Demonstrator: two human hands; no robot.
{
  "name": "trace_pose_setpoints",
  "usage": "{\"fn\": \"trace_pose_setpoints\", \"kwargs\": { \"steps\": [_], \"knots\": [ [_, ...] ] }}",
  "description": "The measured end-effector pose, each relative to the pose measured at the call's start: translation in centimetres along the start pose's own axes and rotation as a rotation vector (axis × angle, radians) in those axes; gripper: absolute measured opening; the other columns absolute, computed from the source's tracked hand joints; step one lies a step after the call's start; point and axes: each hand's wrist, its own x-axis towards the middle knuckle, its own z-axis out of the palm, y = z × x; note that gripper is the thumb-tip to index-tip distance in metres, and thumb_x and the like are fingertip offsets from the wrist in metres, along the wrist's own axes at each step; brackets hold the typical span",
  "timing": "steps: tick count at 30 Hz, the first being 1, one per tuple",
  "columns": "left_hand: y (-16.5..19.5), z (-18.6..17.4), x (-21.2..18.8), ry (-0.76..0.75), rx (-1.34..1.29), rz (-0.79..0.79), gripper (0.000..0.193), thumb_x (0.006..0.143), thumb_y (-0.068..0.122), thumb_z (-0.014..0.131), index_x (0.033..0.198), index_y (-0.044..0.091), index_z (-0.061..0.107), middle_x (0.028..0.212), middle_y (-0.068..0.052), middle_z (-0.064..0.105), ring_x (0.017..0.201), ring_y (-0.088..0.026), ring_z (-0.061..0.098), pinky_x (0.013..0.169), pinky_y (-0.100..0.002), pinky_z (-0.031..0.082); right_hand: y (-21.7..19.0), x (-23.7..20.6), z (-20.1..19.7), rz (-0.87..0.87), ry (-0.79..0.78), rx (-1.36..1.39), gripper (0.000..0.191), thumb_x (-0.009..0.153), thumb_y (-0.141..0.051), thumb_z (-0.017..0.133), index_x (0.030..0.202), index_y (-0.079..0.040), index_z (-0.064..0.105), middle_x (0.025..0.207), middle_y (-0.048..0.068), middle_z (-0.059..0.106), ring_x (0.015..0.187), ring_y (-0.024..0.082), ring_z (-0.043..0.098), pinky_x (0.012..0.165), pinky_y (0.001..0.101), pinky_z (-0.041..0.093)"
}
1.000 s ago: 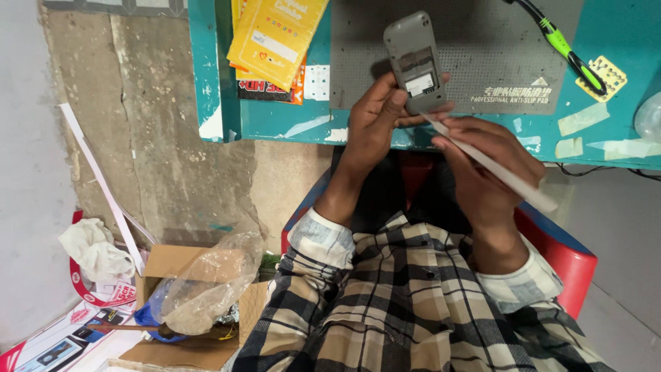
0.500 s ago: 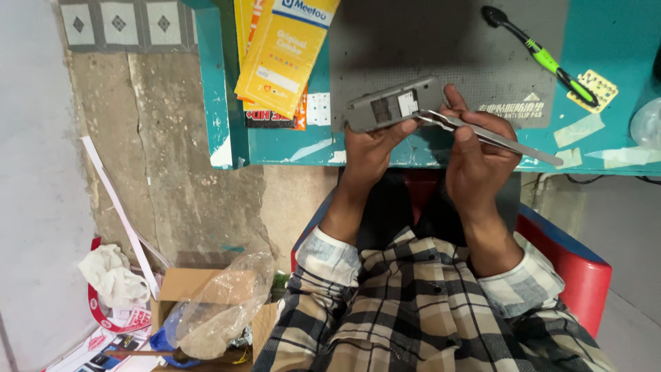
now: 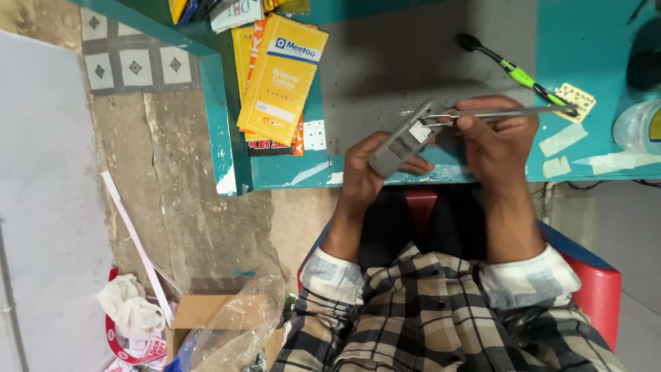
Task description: The person uses tweezers to manipulate small components inside the back cover of a mobile phone. They repeatedly adjust and reposition internal parts while holding the phone steady with the other hand.
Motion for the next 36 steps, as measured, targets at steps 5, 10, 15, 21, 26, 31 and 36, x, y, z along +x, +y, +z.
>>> {"fn": "trace_pose_setpoints", "kwargs": {
  "steps": [5,10,15,21,26,31,36],
  "knots": [
    [-0.6,-0.5,0.1,0.024,-0.036,-0.218,0.064,0.114,0.049,0.039,0.138,-0.009,0.053,0.121,-0.027,0.07,0.095,-0.035,0.076,0.086,-0.045,0.065,-1.9,2.5,0.0,0.121,-0.146,-0.417,0.018,0.094,0.002,0.079,0.11,0.006,0.072,0.1,0.017,0.076,0.09,0.02,0.074,0.078,0.0269,0.061],
    [-1.5,-0.6,0.0,0.109,0.037,-0.164,0.051,0.118,0.043,0.04,0.139,-0.003,0.051,0.119,-0.022,0.068,0.1,-0.035,0.076,0.088,-0.049,0.066,-2.2,2.5,1.9,0.05,-0.121,-0.257,0.014,0.106,0.003,0.074,0.116,0.007,0.065,0.117,0.021,0.076,0.104,0.023,0.076,0.093,0.0317,0.065],
    [-1.4,-0.2,0.2,0.182,0.041,-0.13,0.045,0.118,0.038,0.042,0.145,0.001,0.046,0.13,-0.018,0.065,0.121,-0.029,0.069,0.108,-0.045,0.059,-2.9,-0.2,3.2,0.063,0.041,-0.089,0.028,0.104,0.008,0.069,0.124,0.003,0.051,0.111,0.021,0.071,0.098,0.029,0.077,0.081,0.037,0.07],
    [-1.6,0.0,0.1,0.231,0.196,-0.144,0.043,0.118,0.034,0.044,0.146,0.001,0.045,0.132,-0.015,0.066,0.124,-0.023,0.066,0.11,-0.039,0.056,-1.6,-1.9,4.6,-0.141,-0.01,-0.368,0.031,0.11,0.012,0.068,0.124,0.002,0.043,0.109,0.023,0.072,0.097,0.023,0.077,0.076,0.0273,0.066],
    [-2.6,-0.4,0.3,0.275,0.275,-0.173,0.047,0.115,0.029,0.047,0.151,0.0,0.039,0.134,-0.011,0.062,0.125,-0.017,0.061,0.109,-0.034,0.051,-0.6,-1.7,5.2,-0.246,0.011,-0.575,0.033,0.11,0.013,0.071,0.123,0.002,0.043,0.109,0.022,0.073,0.096,0.02,0.076,0.079,0.0255,0.065],
    [-3.2,-0.6,0.1,0.266,0.388,-0.165,0.044,0.116,0.026,0.049,0.151,0.0,0.042,0.134,-0.012,0.064,0.126,-0.017,0.061,0.11,-0.033,0.049,-0.5,-1.4,5.6,-0.335,-0.027,-0.705,0.034,0.108,0.014,0.074,0.121,0.004,0.045,0.111,0.022,0.072,0.101,0.022,0.076,0.087,0.0276,0.066],
    [-3.4,-0.5,0.1,0.262,0.43,-0.133,0.044,0.114,0.021,0.052,0.149,-0.001,0.042,0.134,-0.012,0.061,0.128,-0.016,0.057,0.111,-0.032,0.047,-0.3,-1.1,6.0,-0.415,-0.036,-0.768,0.036,0.106,0.015,0.075,0.124,0.004,0.046,0.114,0.023,0.072,0.102,0.022,0.076,0.086,0.0276,0.067]
  ]
}}
